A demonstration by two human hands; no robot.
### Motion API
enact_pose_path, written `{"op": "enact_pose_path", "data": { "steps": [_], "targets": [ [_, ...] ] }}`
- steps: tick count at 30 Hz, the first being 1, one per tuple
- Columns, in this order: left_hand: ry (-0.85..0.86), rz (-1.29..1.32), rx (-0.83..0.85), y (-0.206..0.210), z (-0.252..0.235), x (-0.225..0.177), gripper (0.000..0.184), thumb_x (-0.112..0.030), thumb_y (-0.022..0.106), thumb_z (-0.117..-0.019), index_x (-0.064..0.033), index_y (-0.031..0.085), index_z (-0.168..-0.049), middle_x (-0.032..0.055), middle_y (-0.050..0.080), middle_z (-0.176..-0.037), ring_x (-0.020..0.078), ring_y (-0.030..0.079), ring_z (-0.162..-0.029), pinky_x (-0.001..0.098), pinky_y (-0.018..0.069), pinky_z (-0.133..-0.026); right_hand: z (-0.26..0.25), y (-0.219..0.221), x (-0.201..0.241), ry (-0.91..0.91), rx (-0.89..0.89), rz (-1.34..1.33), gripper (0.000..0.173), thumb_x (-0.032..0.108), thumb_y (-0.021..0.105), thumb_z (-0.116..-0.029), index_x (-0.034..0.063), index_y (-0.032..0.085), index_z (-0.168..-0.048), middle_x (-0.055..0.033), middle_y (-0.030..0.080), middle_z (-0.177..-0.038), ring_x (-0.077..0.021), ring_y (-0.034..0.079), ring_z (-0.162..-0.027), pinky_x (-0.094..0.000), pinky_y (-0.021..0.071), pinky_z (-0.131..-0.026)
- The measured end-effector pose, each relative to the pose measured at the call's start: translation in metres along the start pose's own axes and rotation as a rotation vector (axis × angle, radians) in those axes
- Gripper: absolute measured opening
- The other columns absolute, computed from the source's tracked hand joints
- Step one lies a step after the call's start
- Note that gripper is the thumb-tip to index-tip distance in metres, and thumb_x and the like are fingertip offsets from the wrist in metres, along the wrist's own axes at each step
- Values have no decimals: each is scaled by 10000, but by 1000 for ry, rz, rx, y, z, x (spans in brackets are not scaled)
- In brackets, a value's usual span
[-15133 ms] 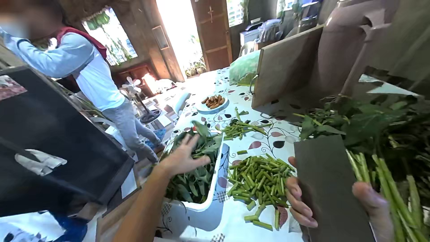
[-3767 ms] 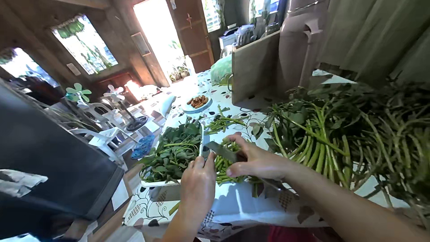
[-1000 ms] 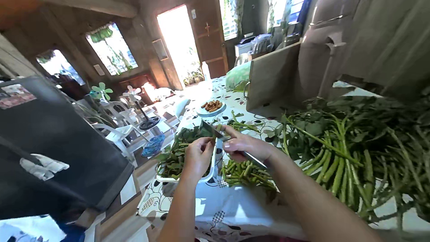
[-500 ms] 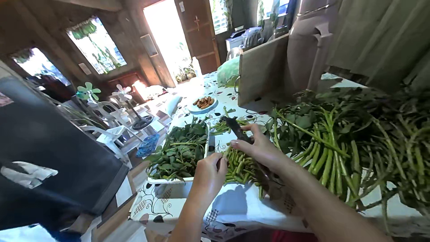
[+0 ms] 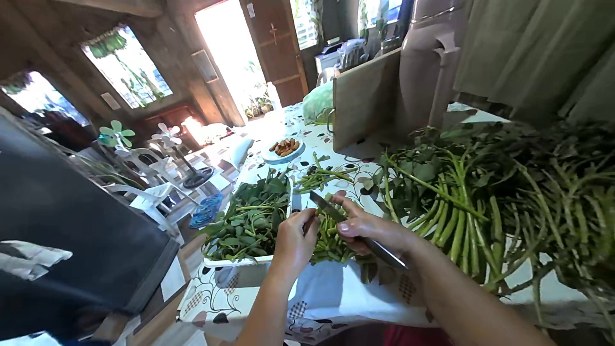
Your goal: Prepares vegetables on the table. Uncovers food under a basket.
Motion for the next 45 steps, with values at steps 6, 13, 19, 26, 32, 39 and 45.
{"op": "enact_pose_path", "data": {
  "steps": [6,13,19,26,32,39,45],
  "targets": [
    [12,-122,-24,-3,4,-13,247,-127,581,-1022,8,729,-1166,140,719,-967,180,666,-846,311,539,-816,3,-3,6,-47,-229,166,863,393,757,-819,160,279,-1498,18,606,-861,-18,574,-655,-209,497,-606],
    [3,-205,-44,-4,17,-24,258,-56,568,-999,41,722,-1183,173,735,-1019,223,706,-901,331,561,-855,7,-20,10,-11,-458,408,763,443,734,-887,137,369,-1483,-111,669,-990,-189,660,-845,-417,548,-762],
    [-37,-94,13,0,-1,-7,267,-125,557,-1039,30,702,-1201,128,709,-950,136,654,-774,272,547,-757,5,-5,-1,-6,-58,-7,918,498,602,-903,174,83,-1587,70,460,-759,3,392,-497,-156,372,-462],
    [108,-32,-89,1,2,-13,201,-79,575,-1001,29,732,-1064,112,701,-889,86,627,-727,217,525,-711,2,3,-4,-10,16,-12,881,498,697,-816,194,222,-1493,94,451,-711,25,379,-471,-135,357,-442],
    [164,-112,-156,-1,4,-18,136,-39,615,-950,17,738,-960,98,689,-820,123,626,-728,253,525,-715,2,5,1,-22,-79,122,940,377,768,-786,166,208,-1512,67,600,-848,33,559,-631,-155,480,-584],
    [-13,-28,-156,0,12,-14,144,-24,720,-846,32,725,-978,112,731,-945,138,702,-927,291,548,-889,-2,9,-5,13,-292,454,941,579,793,-707,207,393,-1473,-64,690,-1054,-162,690,-930,-416,574,-821],
    [34,136,33,4,26,-15,206,-88,568,-986,23,741,-1005,40,672,-819,0,571,-671,156,484,-635,6,-18,11,-28,-456,391,721,419,739,-888,131,406,-1459,-109,668,-959,-201,656,-823,-435,548,-744]
  ]
}}
Point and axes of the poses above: each hand's wrist, its own z-axis away from the middle knuckle, its own y-axis out of the palm, x = y × z, the point moved 9 cm from there along -z, towards the middle knuckle
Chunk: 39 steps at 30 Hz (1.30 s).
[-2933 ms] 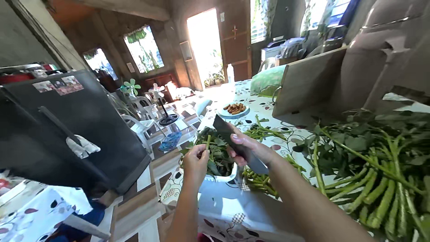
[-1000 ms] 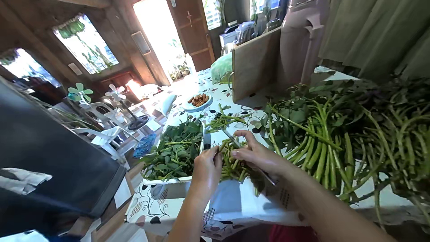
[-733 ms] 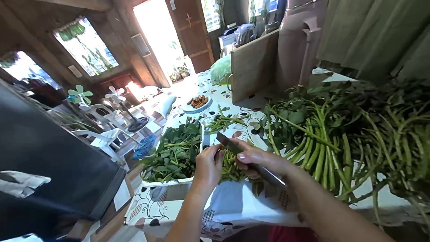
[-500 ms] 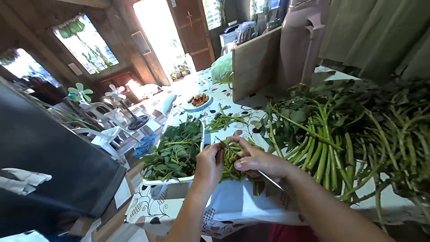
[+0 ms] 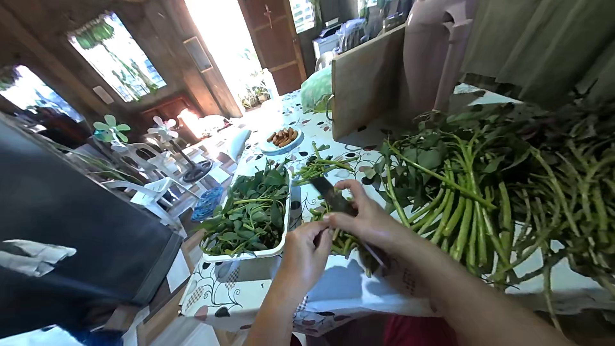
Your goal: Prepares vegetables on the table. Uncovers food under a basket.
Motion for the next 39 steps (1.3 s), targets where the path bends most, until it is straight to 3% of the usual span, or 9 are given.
{"op": "enact_pose_path", "data": {
  "steps": [2,5,10,16,25,29,31,33,39],
  "targets": [
    [-63,131,41,-4,-2,7,266,-89,525,-1022,30,704,-1180,60,676,-941,11,596,-709,166,516,-658,3,-6,-2,72,57,-142,651,345,702,-940,143,342,-1444,-27,602,-836,-71,551,-644,-263,474,-589],
    [-151,253,43,-15,-12,22,337,-47,502,-994,15,664,-1284,87,642,-1128,33,617,-811,178,529,-724,7,-6,-7,148,180,-204,721,409,649,-962,137,261,-1505,0,529,-860,-43,492,-624,-223,440,-567],
    [-334,517,-29,-19,-13,35,317,16,549,-1010,78,582,-1319,77,687,-927,90,666,-711,219,578,-664,13,9,-3,26,439,-314,1010,575,657,-832,185,106,-1583,80,477,-747,10,406,-493,-152,382,-456],
    [-346,709,-124,-14,-13,32,80,70,583,-975,54,658,-999,77,709,-835,111,689,-678,235,598,-648,15,34,6,-71,587,-453,1075,600,737,-766,197,135,-1561,108,492,-755,35,398,-489,-128,359,-443],
    [-351,829,-110,-4,-11,29,120,20,508,-1033,37,625,-1010,57,700,-819,97,684,-660,231,597,-638,14,36,16,-144,524,-448,870,445,767,-781,170,250,-1424,121,572,-818,75,458,-555,-101,388,-499],
    [-365,707,-43,-4,-11,28,193,-50,468,-1072,0,629,-980,-3,625,-652,32,545,-473,165,471,-444,4,29,31,-177,340,-179,942,409,798,-735,90,293,-1464,35,623,-903,-1,635,-747,-203,552,-701],
    [-327,614,-65,-10,-16,24,154,9,510,-1032,-21,612,-921,-12,623,-644,26,540,-458,167,470,-433,-3,25,42,-179,243,32,888,453,811,-756,113,368,-1446,-46,662,-936,-116,666,-802,-349,570,-750],
    [-346,480,-73,-15,-21,23,95,52,554,-981,-7,621,-947,0,611,-668,39,533,-479,176,467,-458,-16,24,48,-151,181,137,841,436,817,-800,119,384,-1447,-106,678,-948,-211,684,-826,-452,570,-764],
    [-470,373,-121,-18,-45,47,157,-58,524,-1054,-10,609,-932,-5,481,-609,58,410,-476,205,352,-453,-72,31,42,-21,90,123,807,440,833,-832,129,391,-1431,-199,645,-1025,-318,643,-855,-516,531,-738]
  ]
}}
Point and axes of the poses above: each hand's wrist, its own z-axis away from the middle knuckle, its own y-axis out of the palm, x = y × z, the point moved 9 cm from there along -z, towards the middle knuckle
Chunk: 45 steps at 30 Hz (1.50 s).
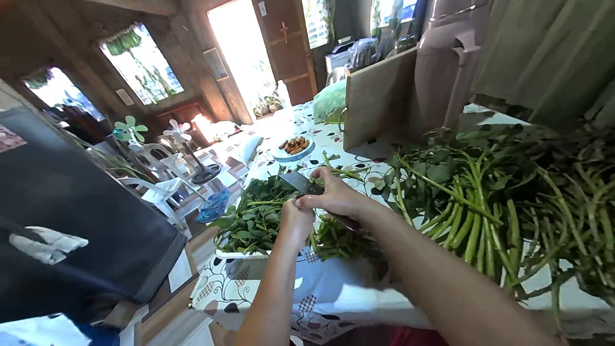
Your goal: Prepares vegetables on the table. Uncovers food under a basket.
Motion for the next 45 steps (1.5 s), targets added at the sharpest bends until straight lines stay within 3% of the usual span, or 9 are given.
{"op": "enact_pose_path", "data": {
  "steps": [3,8,11,12,15,29,33,39,45],
  "targets": [
    [-35,11,65,10,2,-1,240,-133,449,-1100,15,637,-1074,-18,417,-607,57,364,-465,206,321,-443,-42,-10,-24,42,-123,-90,821,513,788,-836,75,424,-1428,-248,655,-1090,-384,655,-960,-603,525,-817],
    [-139,210,79,10,-11,3,301,-140,371,-1123,-3,553,-1320,5,466,-709,54,398,-481,179,361,-442,-73,-36,-59,366,-107,-198,974,668,652,-882,122,248,-1581,-190,562,-1116,-220,507,-772,-394,459,-648],
    [-164,294,85,12,-18,12,278,-85,377,-1109,10,539,-1313,29,516,-754,76,478,-528,195,439,-498,-79,-46,-62,342,-17,-411,615,673,585,-922,81,556,-1086,-18,475,-628,-95,454,-444,-254,419,-406],
    [-155,310,88,13,-19,12,271,-88,376,-1111,15,549,-1292,29,521,-738,77,487,-526,197,448,-501,-69,-43,-50,306,97,-475,566,654,499,-975,96,526,-884,10,447,-550,-73,439,-393,-228,414,-376],
    [-126,309,121,17,-19,11,279,-91,370,-1113,21,566,-1277,26,526,-718,75,490,-523,195,445,-503,-27,-25,-18,146,374,-482,579,608,312,-1049,134,459,-751,38,400,-510,-35,407,-375,-181,395,-384],
    [-34,238,150,21,-7,6,235,-63,372,-1099,-11,575,-1204,-8,457,-653,37,389,-460,161,353,-436,32,-3,-10,19,534,-371,352,477,382,-1042,153,496,-966,57,450,-584,11,422,-394,-123,388,-387],
    [18,113,123,19,-7,4,220,-98,400,-1105,-2,590,-1160,-19,436,-668,46,377,-492,185,343,-468,34,-5,-17,61,369,-242,555,435,552,-992,146,362,-1426,34,424,-696,-29,386,-464,-181,361,-433],
    [215,-397,27,17,0,-13,217,-95,511,-1056,-7,651,-1196,116,669,-970,179,636,-869,375,524,-827,41,-4,-21,65,259,-247,702,413,660,-954,146,299,-1495,18,447,-743,-35,379,-507,-200,348,-460],
    [379,-475,-105,23,25,-28,130,-77,678,-943,-9,719,-1046,122,716,-970,208,689,-951,418,545,-906,54,0,-14,57,84,-222,816,402,787,-846,152,335,-1478,-132,631,-1058,-182,622,-860,-383,522,-755]
  ]
}}
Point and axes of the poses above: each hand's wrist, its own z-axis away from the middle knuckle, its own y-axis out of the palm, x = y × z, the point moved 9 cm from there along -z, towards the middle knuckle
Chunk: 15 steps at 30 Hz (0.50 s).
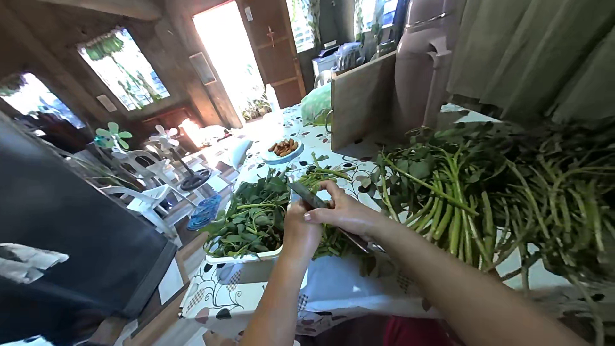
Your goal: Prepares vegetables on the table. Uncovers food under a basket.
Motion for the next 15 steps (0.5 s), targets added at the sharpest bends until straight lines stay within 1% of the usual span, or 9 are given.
{"op": "enact_pose_path", "data": {
  "steps": [3,5,6,7,9,11,12,13,15],
  "targets": [
    [75,-200,15,0,12,-18,179,-67,617,-967,27,732,-1067,176,727,-1037,289,707,-994,452,553,-917,3,-6,-2,20,-80,25,772,404,777,-874,159,354,-1472,-123,623,-979,-191,614,-805,-392,518,-718],
    [192,-250,-19,-3,27,-30,199,-36,540,-987,57,709,-1040,187,709,-943,290,707,-854,425,580,-803,4,-19,-6,37,-161,6,731,388,749,-918,147,357,-1486,-123,566,-952,-200,551,-738,-394,491,-658],
    [266,-236,-55,-5,34,-34,197,-22,529,-979,55,702,-1034,168,688,-876,255,682,-757,384,578,-722,5,-24,-9,56,-167,-12,709,405,726,-937,156,349,-1483,-129,569,-992,-180,529,-709,-367,471,-630],
    [303,-204,-55,-7,39,-33,224,-14,527,-975,49,711,-1087,161,692,-877,230,670,-728,356,574,-700,7,-27,-11,76,-140,-19,687,435,692,-957,164,337,-1480,-103,557,-984,-139,495,-663,-318,444,-589],
    [270,-179,20,-5,43,-22,283,-8,516,-990,23,714,-1191,169,699,-972,225,670,-772,350,571,-736,11,-25,-19,125,-16,-10,668,499,614,-989,161,315,-1482,-20,485,-816,-67,420,-544,-235,382,-495],
    [217,-173,60,-4,44,-4,314,4,511,-992,4,706,-1238,187,716,-1095,258,702,-908,379,573,-826,18,-21,-26,168,108,-1,706,525,560,-1010,172,246,-1534,9,449,-741,-52,403,-503,-209,372,-463],
    [197,-152,82,-1,45,4,327,-15,514,-1004,4,682,-1284,198,698,-1207,277,698,-1041,387,559,-915,21,-22,-28,176,132,-7,753,520,552,-1015,177,186,-1577,5,452,-747,-55,403,-504,-209,371,-463],
    [192,-118,113,2,47,10,353,-63,531,-1021,20,634,-1349,228,633,-1348,317,643,-1218,414,520,-1027,25,-25,-29,173,137,-24,783,521,546,-1016,185,143,-1597,2,461,-750,-56,407,-504,-207,370,-459],
    [172,-68,226,15,55,21,576,-271,587,-1019,15,470,-1505,292,385,-1571,413,409,-1452,495,393,-1160,34,-35,-33,137,110,-107,818,534,526,-1010,194,98,-1619,1,486,-762,-51,422,-513,-199,375,-463]
  ]
}}
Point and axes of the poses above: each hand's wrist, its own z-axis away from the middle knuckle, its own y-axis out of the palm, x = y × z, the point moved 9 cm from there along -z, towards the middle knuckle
